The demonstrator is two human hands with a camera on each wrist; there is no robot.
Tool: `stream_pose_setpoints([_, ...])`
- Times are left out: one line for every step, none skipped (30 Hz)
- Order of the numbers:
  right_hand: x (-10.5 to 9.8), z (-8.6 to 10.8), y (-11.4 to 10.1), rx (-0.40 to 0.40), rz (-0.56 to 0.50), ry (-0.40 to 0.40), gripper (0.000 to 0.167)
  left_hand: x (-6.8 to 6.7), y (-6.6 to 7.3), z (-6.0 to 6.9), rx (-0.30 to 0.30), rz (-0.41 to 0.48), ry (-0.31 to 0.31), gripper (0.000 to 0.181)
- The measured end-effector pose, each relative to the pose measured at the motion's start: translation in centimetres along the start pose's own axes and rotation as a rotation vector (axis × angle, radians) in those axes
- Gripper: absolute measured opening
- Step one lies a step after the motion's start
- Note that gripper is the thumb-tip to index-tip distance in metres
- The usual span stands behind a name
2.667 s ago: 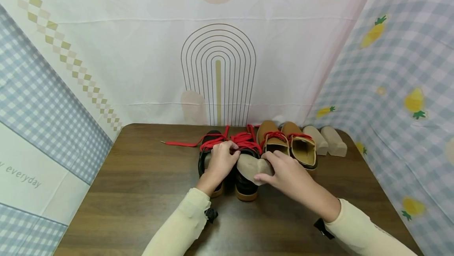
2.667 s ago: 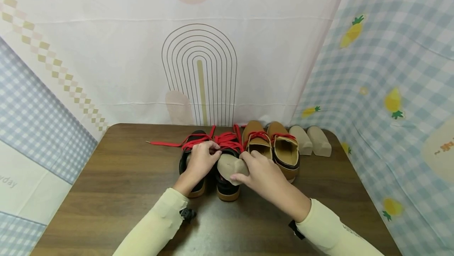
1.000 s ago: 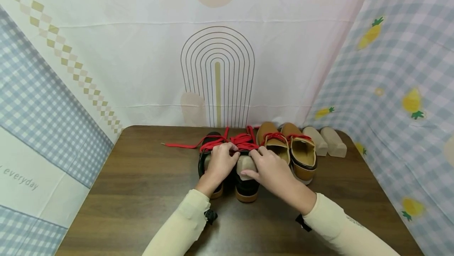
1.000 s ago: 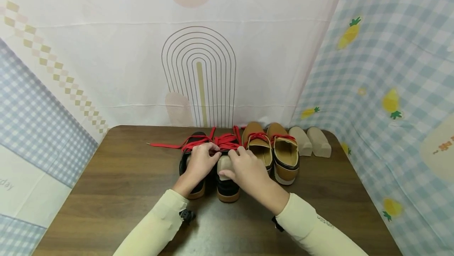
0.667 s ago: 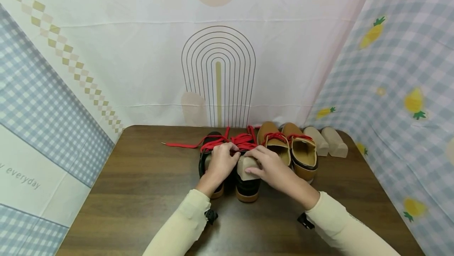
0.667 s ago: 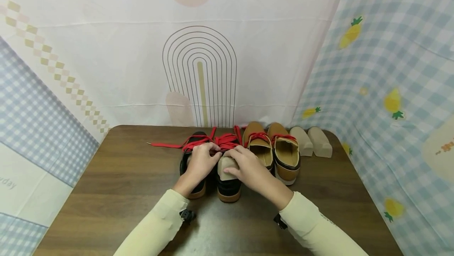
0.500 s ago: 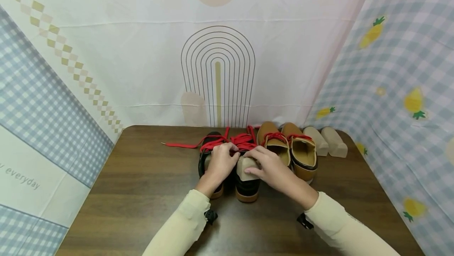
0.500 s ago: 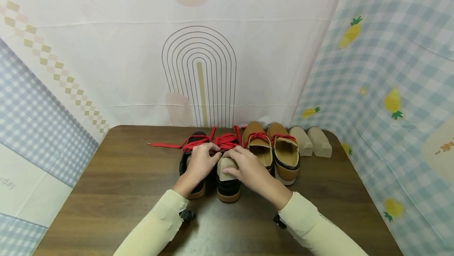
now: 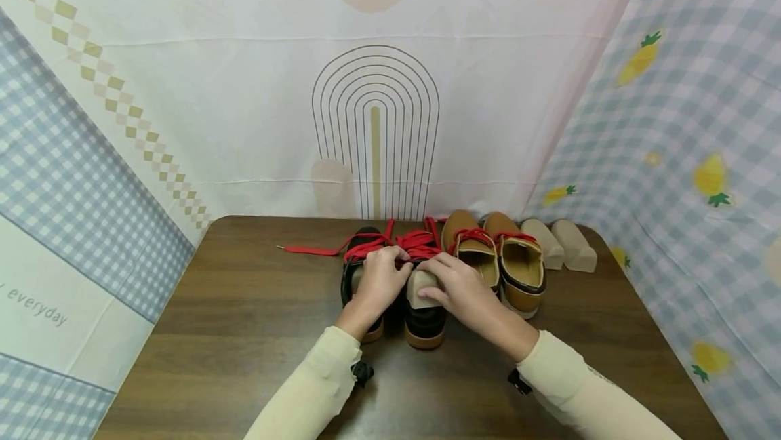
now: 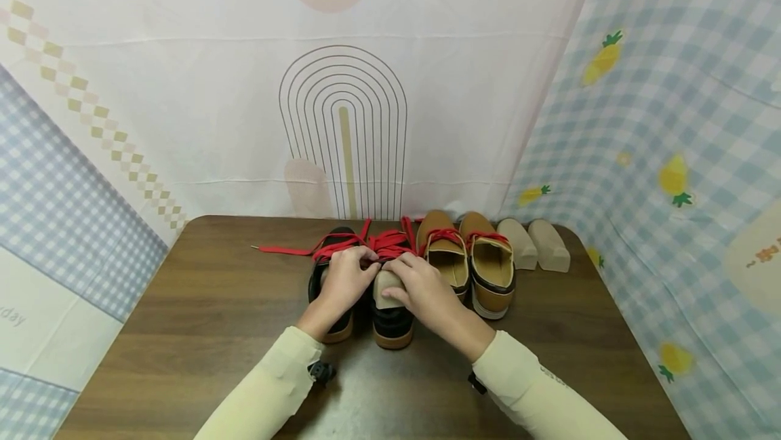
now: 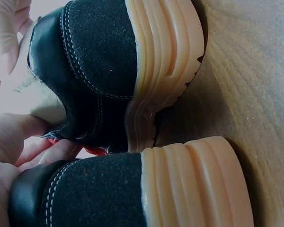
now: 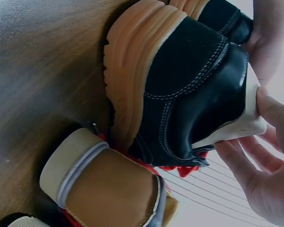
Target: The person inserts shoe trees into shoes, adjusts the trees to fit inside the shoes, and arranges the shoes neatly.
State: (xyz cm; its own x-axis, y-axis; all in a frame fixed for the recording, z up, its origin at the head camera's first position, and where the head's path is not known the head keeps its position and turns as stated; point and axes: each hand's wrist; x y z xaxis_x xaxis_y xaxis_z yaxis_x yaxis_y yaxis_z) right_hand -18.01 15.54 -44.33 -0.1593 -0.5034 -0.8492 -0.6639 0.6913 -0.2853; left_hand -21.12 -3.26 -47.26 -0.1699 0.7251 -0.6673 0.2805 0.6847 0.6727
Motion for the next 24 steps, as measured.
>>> stream_pose_setpoints([0.1, 0.0, 0.1, -0.003, 0.000, 0.006, 0.040, 0.0, 0.0, 0.0, 0.002, -0.001, 0.002, 0.003])
stream_pose_setpoints([0.2, 0.0, 0.2, -0.007, 0.001, 0.013, 0.040, 0.0, 0.1, 0.0, 0.002, -0.003, 0.004, 0.003])
stream_pose_setpoints([0.3, -0.1, 0.2, -0.009, 0.000, 0.018, 0.041, 0.0, 0.1, 0.0, 0.004, -0.005, 0.007, 0.003])
stream_pose_setpoints([0.4, -0.1, 0.3, -0.011, 0.001, 0.025, 0.041, 0.0, 0.1, 0.0, 0.004, -0.007, 0.008, 0.004])
stream_pose_setpoints([0.5, -0.1, 0.4, -0.013, 0.002, 0.032, 0.042, 0.0, 0.1, 0.0, 0.004, -0.007, 0.010, 0.004])
stream_pose_setpoints([0.6, 0.0, 0.5, -0.014, 0.000, 0.038, 0.042, 0.0, 0.0, 0.0, 0.005, -0.009, 0.011, 0.005])
stream_pose_setpoints([0.7, 0.0, 0.5, -0.013, -0.003, 0.044, 0.041, 0.0, 0.0, 0.0, 0.004, -0.008, 0.010, 0.005])
stream_pose_setpoints([0.8, 0.0, 0.6, -0.013, -0.004, 0.050, 0.041, 0.0, 0.0, 0.0, 0.005, -0.008, 0.010, 0.005])
stream_pose_setpoints([0.9, 0.0, 0.7, -0.011, -0.004, 0.055, 0.041, 0.1, 0.0, 0.0, 0.007, -0.008, 0.010, 0.005])
stream_pose_setpoints([1.0, 0.0, 0.8, -0.010, -0.002, 0.061, 0.041, 0.1, 0.0, 0.0, 0.009, -0.006, 0.012, 0.006])
stream_pose_setpoints([1.2, 0.0, 0.8, -0.008, -0.001, 0.064, 0.041, 0.0, 0.0, -0.1, 0.012, -0.004, 0.014, 0.005])
stream_pose_setpoints([1.3, 0.0, 0.9, -0.005, 0.000, 0.068, 0.041, 0.0, -0.1, -0.1, 0.015, -0.003, 0.015, 0.005])
stream_pose_setpoints([1.5, 0.1, 1.0, -0.002, 0.002, 0.072, 0.040, 0.0, 0.0, -0.1, 0.017, -0.003, 0.018, 0.005])
stream_pose_setpoints([1.6, 0.1, 1.0, 0.001, 0.005, 0.076, 0.040, 0.0, 0.0, -0.1, 0.020, -0.004, 0.019, 0.005])
stream_pose_setpoints([1.7, 0.1, 1.1, 0.004, 0.009, 0.080, 0.040, 0.0, 0.0, -0.1, 0.022, -0.002, 0.020, 0.005])
stream_pose_setpoints([1.8, 0.2, 1.1, 0.008, 0.011, 0.083, 0.040, 0.0, 0.0, -0.1, 0.024, 0.000, 0.021, 0.005])
stream_pose_setpoints([1.9, 0.2, 1.1, 0.013, 0.013, 0.086, 0.040, 0.0, 0.0, -0.1, 0.024, 0.000, 0.021, 0.005])
stream_pose_setpoints([1.9, 0.2, 1.1, 0.017, 0.016, 0.088, 0.040, 0.0, 0.0, -0.1, 0.024, 0.001, 0.020, 0.004])
stream_pose_setpoints([1.9, 0.3, 1.1, 0.021, 0.019, 0.090, 0.040, 0.0, 0.0, 0.0, 0.025, 0.001, 0.021, 0.004])
stream_pose_setpoints([2.0, 0.3, 1.1, 0.024, 0.023, 0.091, 0.040, 0.0, 0.0, 0.0, 0.025, 0.002, 0.021, 0.004])
stream_pose_setpoints([2.0, 0.3, 1.1, 0.025, 0.027, 0.090, 0.040, 0.0, 0.0, 0.0, 0.024, 0.003, 0.022, 0.004])
stream_pose_setpoints([2.0, 0.3, 1.1, 0.025, 0.029, 0.090, 0.039, 0.0, 0.0, 0.0, 0.022, 0.005, 0.022, 0.004])
stream_pose_setpoints([2.0, 0.3, 1.0, 0.024, 0.036, 0.088, 0.039, 0.0, 0.0, 0.0, 0.022, 0.004, 0.023, 0.004])
stream_pose_setpoints([2.1, 0.3, 1.0, 0.020, 0.044, 0.088, 0.039, 0.0, 0.1, 0.0, 0.022, 0.005, 0.024, 0.004])
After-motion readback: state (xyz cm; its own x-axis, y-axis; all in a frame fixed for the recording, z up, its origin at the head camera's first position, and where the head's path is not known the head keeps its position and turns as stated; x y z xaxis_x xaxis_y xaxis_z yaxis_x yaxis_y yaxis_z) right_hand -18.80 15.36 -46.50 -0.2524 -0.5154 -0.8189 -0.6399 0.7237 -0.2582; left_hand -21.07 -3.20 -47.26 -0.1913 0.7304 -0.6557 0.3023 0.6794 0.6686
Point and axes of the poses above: each hand's wrist, its own z-axis away from the middle knuckle, its own x-axis out of the palm, y = z × x, and after that the axes turned 3 degrees about y, right-handed
